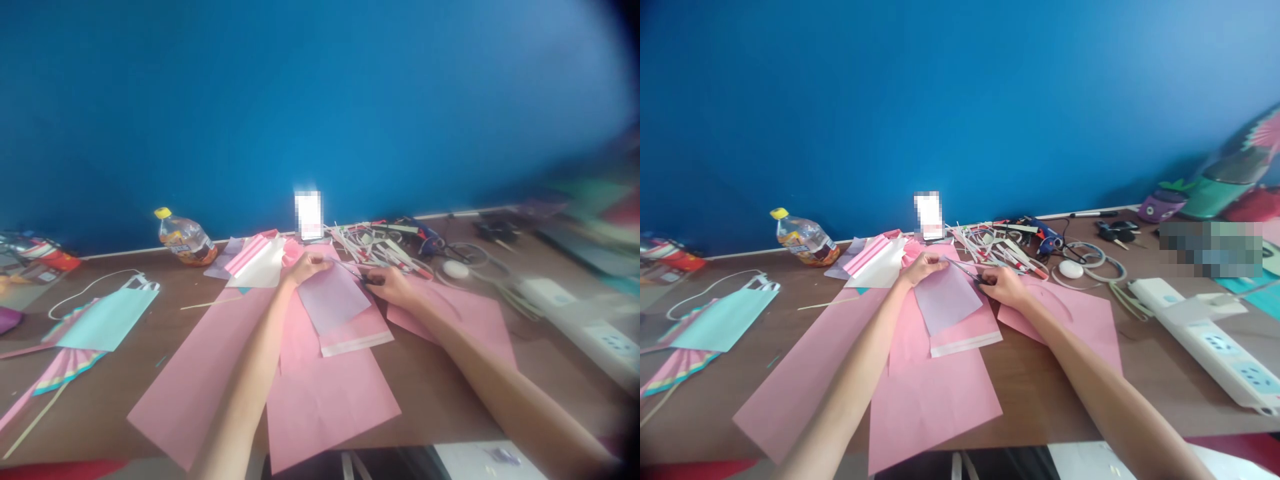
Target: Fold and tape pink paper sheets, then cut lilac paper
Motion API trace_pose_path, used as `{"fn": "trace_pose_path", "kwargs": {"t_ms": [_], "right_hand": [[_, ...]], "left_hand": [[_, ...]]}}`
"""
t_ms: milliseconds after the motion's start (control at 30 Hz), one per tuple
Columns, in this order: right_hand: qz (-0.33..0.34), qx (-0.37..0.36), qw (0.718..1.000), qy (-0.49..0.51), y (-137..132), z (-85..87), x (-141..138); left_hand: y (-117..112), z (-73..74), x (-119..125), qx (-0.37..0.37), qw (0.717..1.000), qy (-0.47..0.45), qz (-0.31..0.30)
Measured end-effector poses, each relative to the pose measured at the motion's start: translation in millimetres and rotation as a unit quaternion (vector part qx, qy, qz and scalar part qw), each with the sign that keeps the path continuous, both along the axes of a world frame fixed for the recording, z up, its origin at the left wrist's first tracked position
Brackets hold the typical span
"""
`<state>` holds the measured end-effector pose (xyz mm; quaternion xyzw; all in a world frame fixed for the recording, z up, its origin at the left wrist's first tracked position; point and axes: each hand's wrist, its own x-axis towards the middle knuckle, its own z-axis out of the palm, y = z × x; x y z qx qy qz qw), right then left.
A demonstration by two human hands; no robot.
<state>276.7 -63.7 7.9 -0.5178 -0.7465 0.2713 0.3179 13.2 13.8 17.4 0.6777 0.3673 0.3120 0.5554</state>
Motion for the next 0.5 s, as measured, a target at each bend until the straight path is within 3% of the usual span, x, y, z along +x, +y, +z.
{"fn": "trace_pose_path", "kwargs": {"t_ms": [500], "right_hand": [[-0.002, 0.023, 1.0, -0.006, 1.2, -4.5, -0.3]], "left_hand": [[-3.1, 5.1, 1.8, 0.007, 1.0, 0.003, 0.011]]}}
